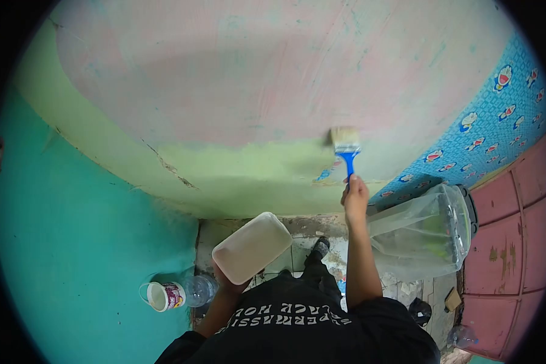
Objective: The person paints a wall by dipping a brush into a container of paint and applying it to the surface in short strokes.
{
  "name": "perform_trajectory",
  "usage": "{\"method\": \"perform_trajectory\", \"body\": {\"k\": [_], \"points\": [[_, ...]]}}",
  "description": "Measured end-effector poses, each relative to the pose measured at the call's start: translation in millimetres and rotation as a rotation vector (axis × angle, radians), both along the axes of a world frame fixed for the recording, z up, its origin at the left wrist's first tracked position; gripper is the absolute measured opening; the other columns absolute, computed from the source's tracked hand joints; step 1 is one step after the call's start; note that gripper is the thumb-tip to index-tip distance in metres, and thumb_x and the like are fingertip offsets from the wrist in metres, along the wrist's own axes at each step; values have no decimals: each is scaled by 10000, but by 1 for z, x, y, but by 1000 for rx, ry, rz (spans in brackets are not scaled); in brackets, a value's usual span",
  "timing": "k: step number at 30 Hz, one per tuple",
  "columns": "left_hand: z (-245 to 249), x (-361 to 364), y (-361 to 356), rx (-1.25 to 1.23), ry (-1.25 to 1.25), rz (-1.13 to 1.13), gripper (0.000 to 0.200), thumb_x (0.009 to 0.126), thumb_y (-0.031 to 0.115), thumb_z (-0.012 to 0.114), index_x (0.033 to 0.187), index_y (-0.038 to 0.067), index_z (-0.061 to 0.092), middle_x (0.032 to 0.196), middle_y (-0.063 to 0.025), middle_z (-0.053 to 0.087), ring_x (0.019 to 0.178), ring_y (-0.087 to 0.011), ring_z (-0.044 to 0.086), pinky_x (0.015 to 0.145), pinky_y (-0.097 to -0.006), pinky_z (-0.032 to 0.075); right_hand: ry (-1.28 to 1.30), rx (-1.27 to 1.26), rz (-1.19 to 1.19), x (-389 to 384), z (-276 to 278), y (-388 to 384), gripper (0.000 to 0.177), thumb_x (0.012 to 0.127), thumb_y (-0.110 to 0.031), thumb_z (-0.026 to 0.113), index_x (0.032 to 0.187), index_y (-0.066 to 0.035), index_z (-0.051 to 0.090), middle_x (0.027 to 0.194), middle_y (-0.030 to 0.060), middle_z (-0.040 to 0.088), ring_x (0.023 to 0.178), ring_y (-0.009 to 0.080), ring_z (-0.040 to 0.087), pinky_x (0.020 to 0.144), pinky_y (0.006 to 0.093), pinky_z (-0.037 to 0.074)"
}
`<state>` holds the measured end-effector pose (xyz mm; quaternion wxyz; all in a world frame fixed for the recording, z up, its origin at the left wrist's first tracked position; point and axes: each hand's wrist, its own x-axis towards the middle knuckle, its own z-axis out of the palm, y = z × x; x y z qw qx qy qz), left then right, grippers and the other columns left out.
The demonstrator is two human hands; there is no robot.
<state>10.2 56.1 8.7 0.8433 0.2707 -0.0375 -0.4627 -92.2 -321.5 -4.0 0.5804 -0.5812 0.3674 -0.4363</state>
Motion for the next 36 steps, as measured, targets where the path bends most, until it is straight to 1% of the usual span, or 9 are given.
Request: {"method": "perform_trajectory", "body": {"k": [3, 6, 9, 18, 21, 24, 27, 33, 36], "points": [[14, -1, -8, -35, 100, 17, 830, 878, 691, 357, 1435, 76, 380, 1406, -178, 466, 1255, -428, 493, 931, -645, 467, 83, 227, -39, 11, -95, 2, 396, 1013, -351, 459, 780, -53, 577, 547, -37, 388, 409, 90, 324, 397, 300, 260], [14, -3, -4, -8, 235, 41, 832, 876, 691, 358, 1442, 82, 375, 1414, -172, 460, 1257, -427, 493, 940, -636, 466, 286, 504, 25, 8, -90, 4, 438, 1001, -377, 463, 751, -38, 582, 552, -8, 401, 411, 126, 370, 384, 334, 302], [-1, 0, -3, 189, -437, -22, 835, 876, 691, 356, 1447, 82, 370, 1427, -172, 446, 1263, -431, 485, 951, -634, 460, 425, 456, -1, 3, -99, -7, 446, 995, -369, 464, 756, -15, 590, 560, 21, 434, 402, 152, 392, 361, 362, 311], [-17, 5, 5, -111, 17, -3, 812, 892, 671, 340, 1445, 76, 368, 1427, -177, 439, 1274, -428, 472, 948, -636, 461, 240, 137, -84, -3, 60, -6, 403, 978, -330, 513, 728, -25, 593, 564, -6, 430, 542, 95, 406, 524, 274, 312], [23, -8, -3, 233, -700, 75, 801, 898, 665, 341, 1439, 75, 375, 1417, -175, 448, 1266, -429, 475, 961, -636, 453, 115, 124, -81, -8, 72, 0, 400, 990, -330, 501, 723, -43, 580, 564, -32, 400, 540, 68, 350, 508, 274, 263], [11, -9, 0, 378, -869, 148, 789, 903, 667, 343, 1433, 85, 385, 1412, -168, 456, 1258, -417, 485, 969, -625, 451, 45, 97, -28, -1, -16, -5, 401, 1006, -346, 476, 745, -55, 566, 570, -33, 386, 538, 71, 343, 511, 267, 259], [-11, -1, 11, -84, 118, -25, 777, 905, 664, 362, 1428, 89, 392, 1406, -164, 462, 1268, -396, 481, 976, -611, 450, 271, 130, 19, -4, -128, -25, 410, 1002, -361, 476, 773, -39, 584, 559, -6, 409, 502, 111, 385, 478, 288, 307], [-34, -1, 20, 44, -21, 25, 750, 919, 640, 375, 1424, 85, 391, 1391, -161, 474, 1282, -375, 471, 992, -599, 442, 579, 482, 44, -11, -126, -17, 441, 986, -363, 489, 798, 19, 604, 567, 43, 466, 438, 182, 441, 414, 358, 368], [-33, -3, 18, 112, -194, 14, 735, 930, 624, 371, 1423, 79, 388, 1392, -159, 473, 1286, -370, 467, 1006, -597, 431, 278, 321, -42, 9, -48, -9, 361, 990, -348, 497, 841, -35, 599, 546, -23, 401, 392, 104, 333, 379, 283, 284]]}}
